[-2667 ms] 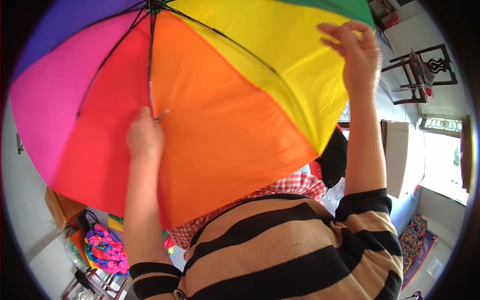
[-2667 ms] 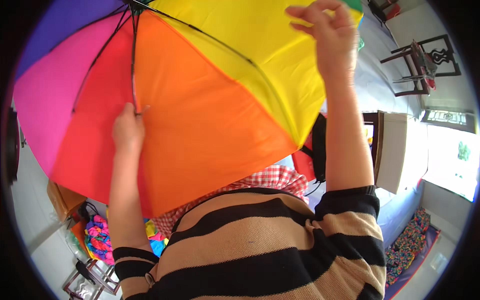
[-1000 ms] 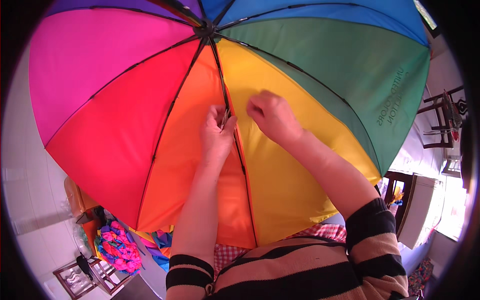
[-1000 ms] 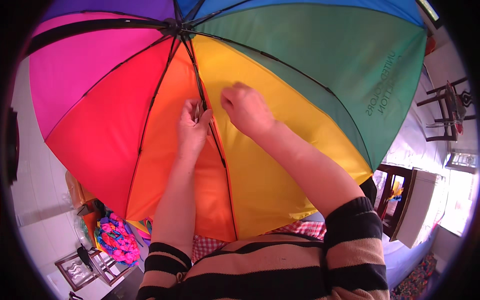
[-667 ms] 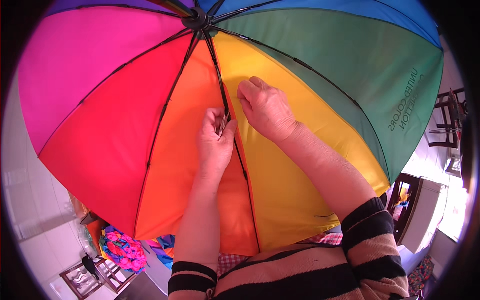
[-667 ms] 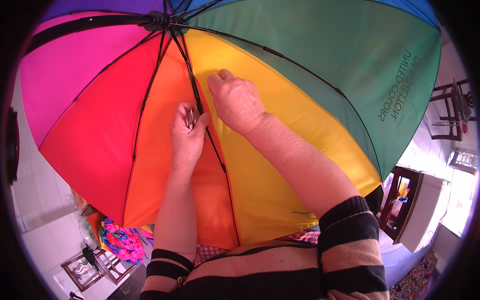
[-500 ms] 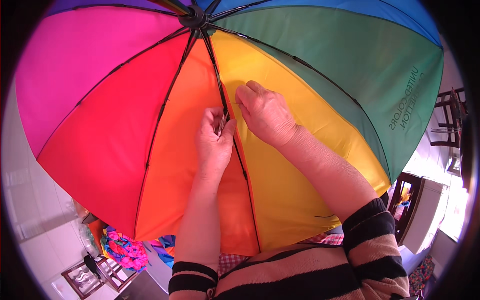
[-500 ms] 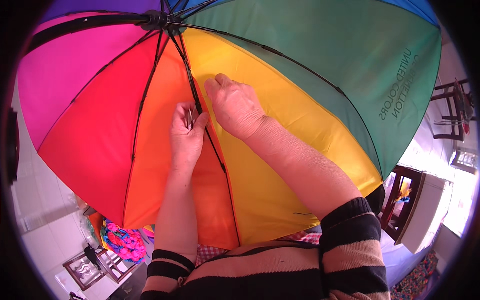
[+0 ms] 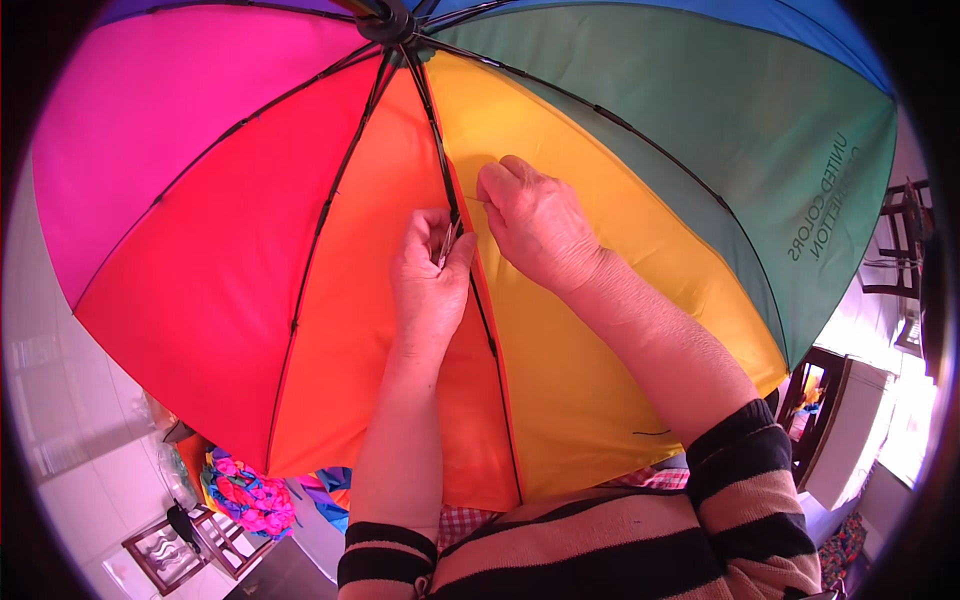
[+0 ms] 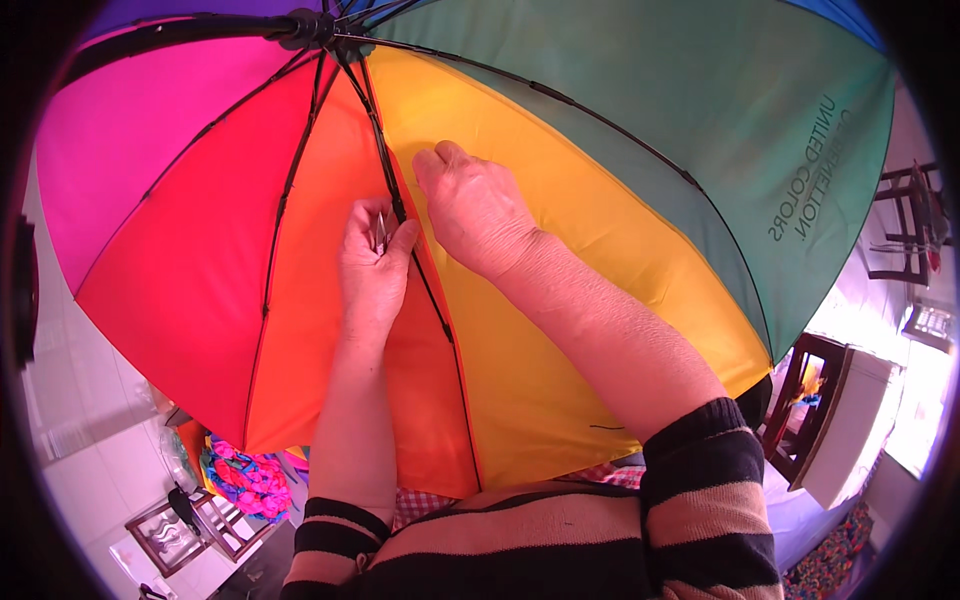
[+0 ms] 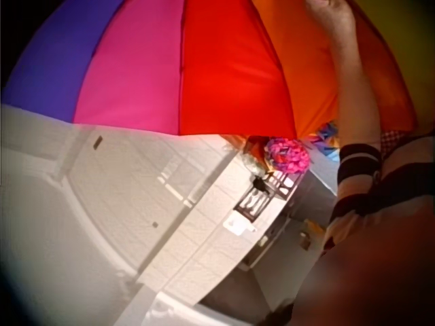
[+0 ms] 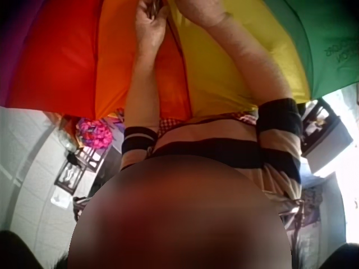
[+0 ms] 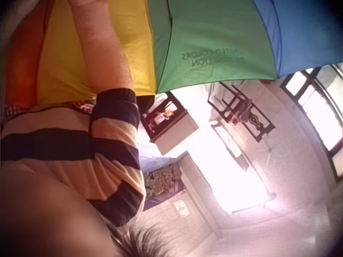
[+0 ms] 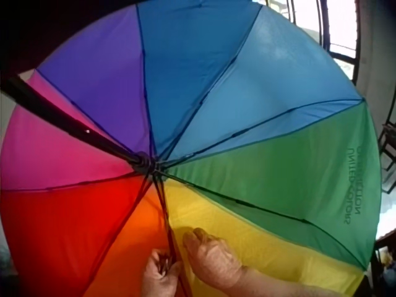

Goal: Sewing the fabric panels of a large rainbow umbrella onto its frame using a needle and thread.

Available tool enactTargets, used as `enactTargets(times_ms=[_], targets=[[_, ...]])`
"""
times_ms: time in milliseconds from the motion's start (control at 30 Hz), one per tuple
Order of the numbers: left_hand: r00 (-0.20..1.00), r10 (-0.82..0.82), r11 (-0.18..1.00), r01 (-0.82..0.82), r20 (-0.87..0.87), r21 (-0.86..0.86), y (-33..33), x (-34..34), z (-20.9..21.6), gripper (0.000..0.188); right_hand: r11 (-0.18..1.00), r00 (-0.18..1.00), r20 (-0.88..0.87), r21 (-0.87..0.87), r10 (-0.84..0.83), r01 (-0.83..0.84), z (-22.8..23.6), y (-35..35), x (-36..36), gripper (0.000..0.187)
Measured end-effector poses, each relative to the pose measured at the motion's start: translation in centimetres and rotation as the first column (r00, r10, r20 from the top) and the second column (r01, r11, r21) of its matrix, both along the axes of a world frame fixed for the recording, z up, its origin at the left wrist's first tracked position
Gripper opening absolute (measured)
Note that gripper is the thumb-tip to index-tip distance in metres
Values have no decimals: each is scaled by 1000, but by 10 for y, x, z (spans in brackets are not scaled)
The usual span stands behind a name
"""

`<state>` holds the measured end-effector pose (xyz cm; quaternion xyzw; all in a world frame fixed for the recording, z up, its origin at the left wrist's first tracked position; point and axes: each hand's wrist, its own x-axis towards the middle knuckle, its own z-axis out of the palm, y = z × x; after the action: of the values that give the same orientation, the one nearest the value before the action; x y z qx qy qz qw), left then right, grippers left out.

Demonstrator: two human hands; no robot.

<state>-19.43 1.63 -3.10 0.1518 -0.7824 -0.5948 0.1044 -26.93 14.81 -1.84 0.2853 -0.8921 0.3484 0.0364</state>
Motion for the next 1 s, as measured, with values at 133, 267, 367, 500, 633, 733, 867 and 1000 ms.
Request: enactTargets(times_ms=[133,267,367,500,633,733,867,1000], targets=[[1000,-8,1000,8,1,-8,1,1,5,20,998,996,-69,-18,56,-58,4,-1,-7,7],[978,122,991,-130,-170,-40,6,-3,11,17,975,957,-224,-76,186,-207,3,3,-21,9],[949,133,967,-188,-286,-173,-2,-14,7,13,957,927,-290,-91,240,-276,0,2,-24,10],[957,26,919,-137,-288,-371,-10,-25,9,7,950,930,-276,-124,243,-286,2,2,-22,10],[981,44,958,-95,-189,-271,-20,-25,11,7,962,954,-205,-115,220,-247,3,1,-22,11],[994,61,976,-79,-93,-204,-33,-20,10,7,919,986,-27,-358,167,-165,3,8,-26,10],[992,110,989,-103,-61,105,-39,-16,17,8,907,987,-25,-393,156,-153,0,10,-32,8],[994,85,991,-77,-69,107,-30,-18,18,7,922,988,-22,-356,154,-152,0,9,-30,8]])
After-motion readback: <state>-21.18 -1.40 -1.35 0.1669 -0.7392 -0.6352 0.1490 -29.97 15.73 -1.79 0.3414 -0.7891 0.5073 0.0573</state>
